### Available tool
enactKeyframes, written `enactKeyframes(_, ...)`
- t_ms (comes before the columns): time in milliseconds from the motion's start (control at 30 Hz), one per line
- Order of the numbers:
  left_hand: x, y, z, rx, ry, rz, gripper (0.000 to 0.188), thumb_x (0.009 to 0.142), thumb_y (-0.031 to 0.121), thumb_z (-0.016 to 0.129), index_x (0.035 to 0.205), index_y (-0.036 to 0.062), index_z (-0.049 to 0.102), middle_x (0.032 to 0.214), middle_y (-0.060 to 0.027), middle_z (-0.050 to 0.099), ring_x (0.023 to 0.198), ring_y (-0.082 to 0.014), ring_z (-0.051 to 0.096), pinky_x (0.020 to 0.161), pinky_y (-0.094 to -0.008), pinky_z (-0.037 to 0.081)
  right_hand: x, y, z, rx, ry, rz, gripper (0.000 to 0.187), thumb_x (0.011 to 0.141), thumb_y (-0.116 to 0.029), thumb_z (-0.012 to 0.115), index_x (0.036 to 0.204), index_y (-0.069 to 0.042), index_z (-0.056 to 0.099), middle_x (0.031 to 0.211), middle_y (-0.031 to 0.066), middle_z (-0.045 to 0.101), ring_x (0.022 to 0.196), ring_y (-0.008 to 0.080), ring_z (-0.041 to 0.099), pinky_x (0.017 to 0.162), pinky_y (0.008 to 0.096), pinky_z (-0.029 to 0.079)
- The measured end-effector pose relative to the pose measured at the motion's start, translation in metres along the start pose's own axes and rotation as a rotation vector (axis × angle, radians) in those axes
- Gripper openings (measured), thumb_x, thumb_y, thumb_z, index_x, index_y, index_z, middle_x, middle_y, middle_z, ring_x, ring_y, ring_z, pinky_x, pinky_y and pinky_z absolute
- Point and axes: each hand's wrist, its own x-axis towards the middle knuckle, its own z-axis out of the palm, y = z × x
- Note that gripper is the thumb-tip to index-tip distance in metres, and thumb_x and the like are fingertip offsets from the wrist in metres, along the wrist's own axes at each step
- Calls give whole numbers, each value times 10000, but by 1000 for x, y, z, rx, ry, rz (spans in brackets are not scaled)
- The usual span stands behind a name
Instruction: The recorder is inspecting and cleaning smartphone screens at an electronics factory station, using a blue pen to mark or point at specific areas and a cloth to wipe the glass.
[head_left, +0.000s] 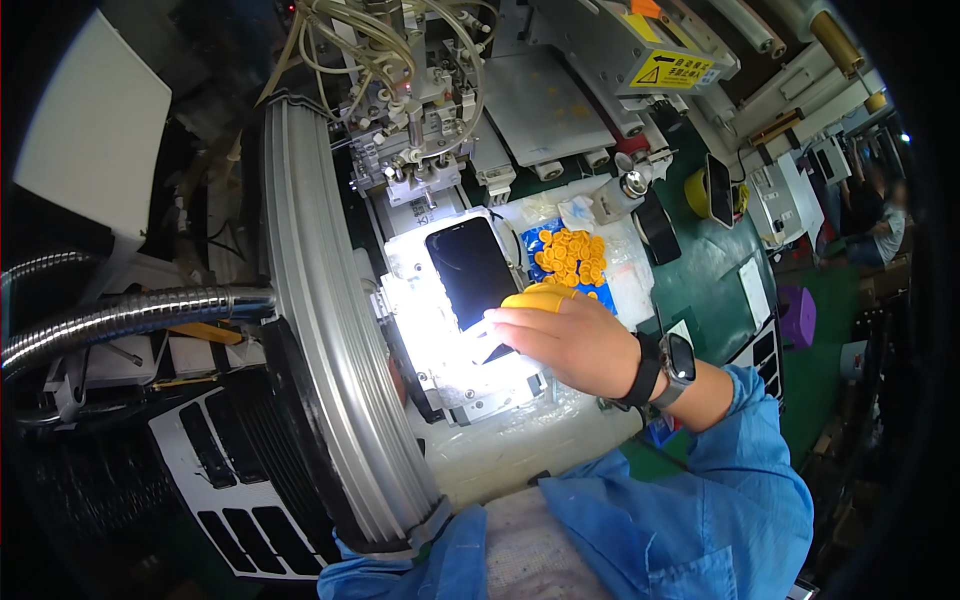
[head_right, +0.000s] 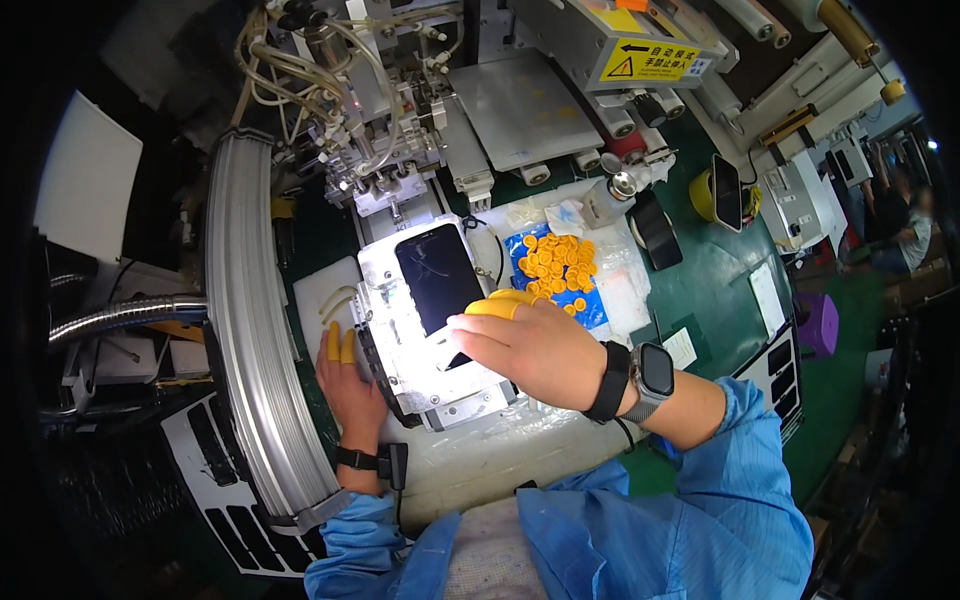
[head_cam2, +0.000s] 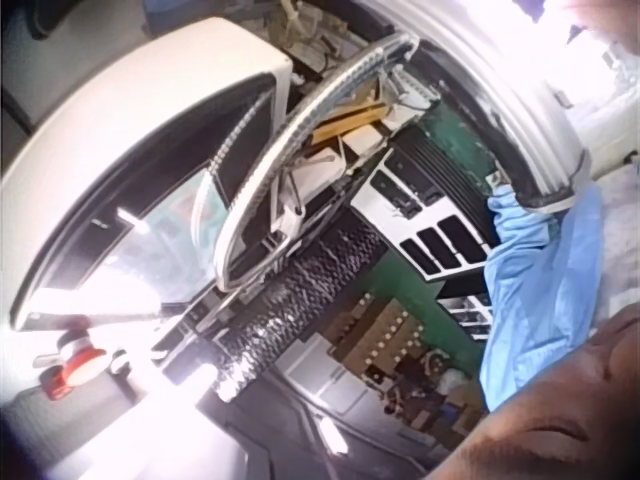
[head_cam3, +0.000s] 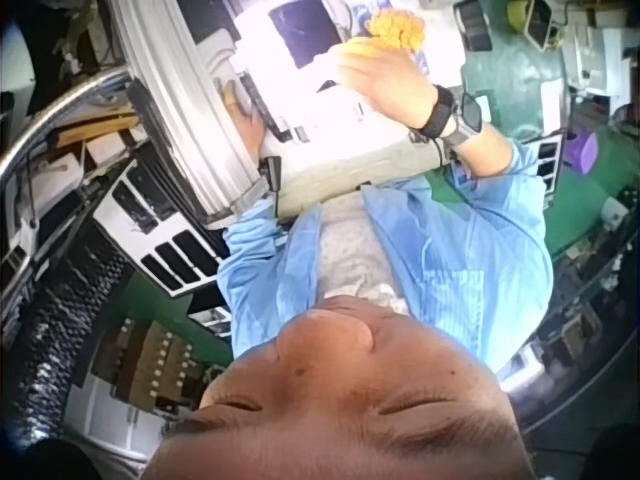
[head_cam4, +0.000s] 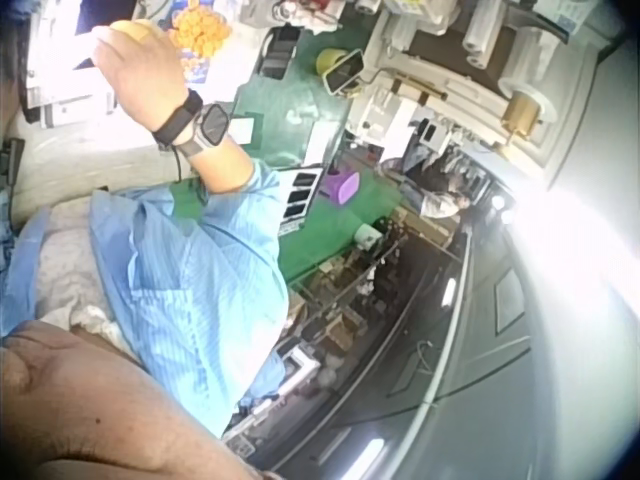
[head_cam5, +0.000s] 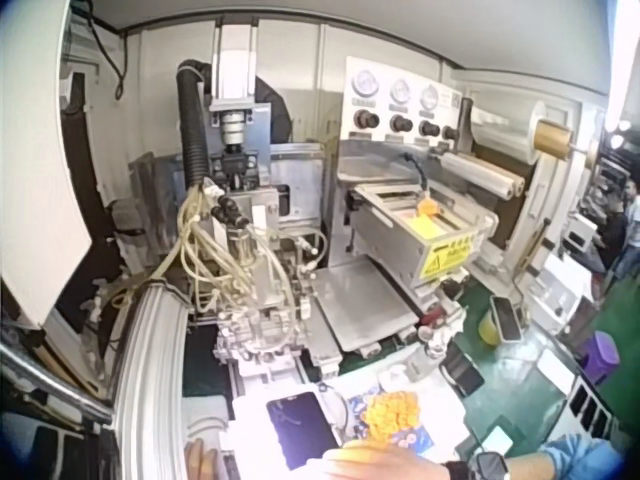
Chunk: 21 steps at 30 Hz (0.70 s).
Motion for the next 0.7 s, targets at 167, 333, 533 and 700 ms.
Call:
enactKeyframes(167,-1,-3,3,-2,18,0,561,827,144,703,1340,-21,547,1514,-193,429,1428,-380,351,1178,-495,248,-8,-8,-3,18,1,-16,324,832,-84,609,1153,-56,629,1201,61,650,1106,264,631,912,388,533)
enactKeyframes(333,2,0,-1,1,2,-18,563,834,175,704,1337,-24,548,1509,-197,435,1424,-381,356,1175,-491,251,-11,-9,-5,60,-48,21,295,847,-84,605,1140,-58,631,1214,63,648,1111,271,625,919,396,527)
enactKeyframes(533,1,0,4,-8,40,19,556,855,226,688,1334,-22,551,1502,-196,446,1416,-384,369,1169,-491,259,36,45,16,-38,136,33,347,830,-57,613,1176,-42,606,1235,99,655,1093,310,617,951,419,489)
enactKeyframes(700,0,-4,4,-26,26,-29,548,834,167,685,1334,-15,553,1503,-196,446,1418,-383,368,1172,-495,255,53,51,14,-36,98,45,365,800,-13,622,1164,-23,601,1192,124,667,1053,335,629,924,423,495)
